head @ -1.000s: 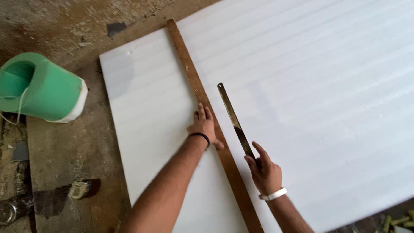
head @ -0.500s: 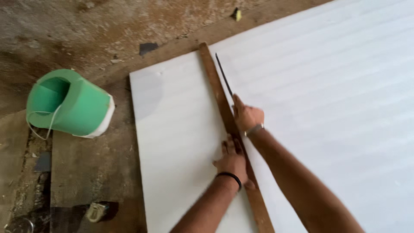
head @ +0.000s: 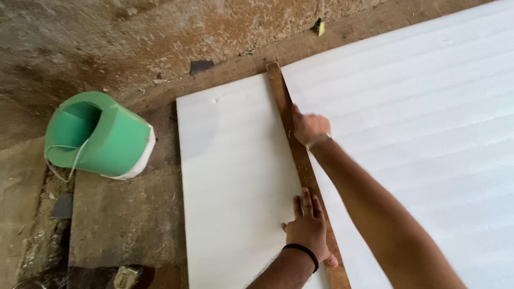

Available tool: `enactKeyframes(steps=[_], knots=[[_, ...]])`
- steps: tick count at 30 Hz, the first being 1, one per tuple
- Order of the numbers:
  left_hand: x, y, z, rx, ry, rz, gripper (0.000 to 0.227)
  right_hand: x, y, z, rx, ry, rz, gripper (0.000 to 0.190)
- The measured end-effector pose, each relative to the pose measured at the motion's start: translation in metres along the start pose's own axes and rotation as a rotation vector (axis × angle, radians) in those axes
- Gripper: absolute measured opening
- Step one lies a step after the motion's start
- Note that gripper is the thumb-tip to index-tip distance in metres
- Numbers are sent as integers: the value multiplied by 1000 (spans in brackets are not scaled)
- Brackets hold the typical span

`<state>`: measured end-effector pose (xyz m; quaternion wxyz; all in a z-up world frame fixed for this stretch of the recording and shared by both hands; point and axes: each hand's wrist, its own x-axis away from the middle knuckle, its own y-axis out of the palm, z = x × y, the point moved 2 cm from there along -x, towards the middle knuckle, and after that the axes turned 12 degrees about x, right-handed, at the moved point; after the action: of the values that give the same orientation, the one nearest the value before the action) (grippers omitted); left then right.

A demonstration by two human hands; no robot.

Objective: The person measures and marks a large white foam sheet using a tape measure and a metal straightedge, then cuts the sheet into multiple strips using a long knife guided by a wooden straightedge. The cut pieces are stacked on the workbench.

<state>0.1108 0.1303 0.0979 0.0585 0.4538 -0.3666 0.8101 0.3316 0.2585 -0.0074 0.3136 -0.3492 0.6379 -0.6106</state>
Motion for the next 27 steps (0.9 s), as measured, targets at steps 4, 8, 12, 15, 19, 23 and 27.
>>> enactKeyframes(steps=[4,8,12,15,19,23,27], knots=[[1,0,-6,-11,-18,-10,162,60,21,-3,-72,103,-205,60],[-9,15,-14,8,-5,65,163,123,7,2,-68,-15,44,63],[-32,34,-27,-53,2,145,141,224,4,7,-104,-44,-6,71],[-45,37,-31,-151,123,426,153,327,13,10,-201,-79,22,90],[-43,36,-29,-117,-4,201,167,494,12,9,-114,-27,-156,77],[-22,22,-6,-172,-71,240,161,584,0,3,-218,58,8,68],[20,64,30,-310,-85,301,144,602,1,4,-235,99,-107,69]])
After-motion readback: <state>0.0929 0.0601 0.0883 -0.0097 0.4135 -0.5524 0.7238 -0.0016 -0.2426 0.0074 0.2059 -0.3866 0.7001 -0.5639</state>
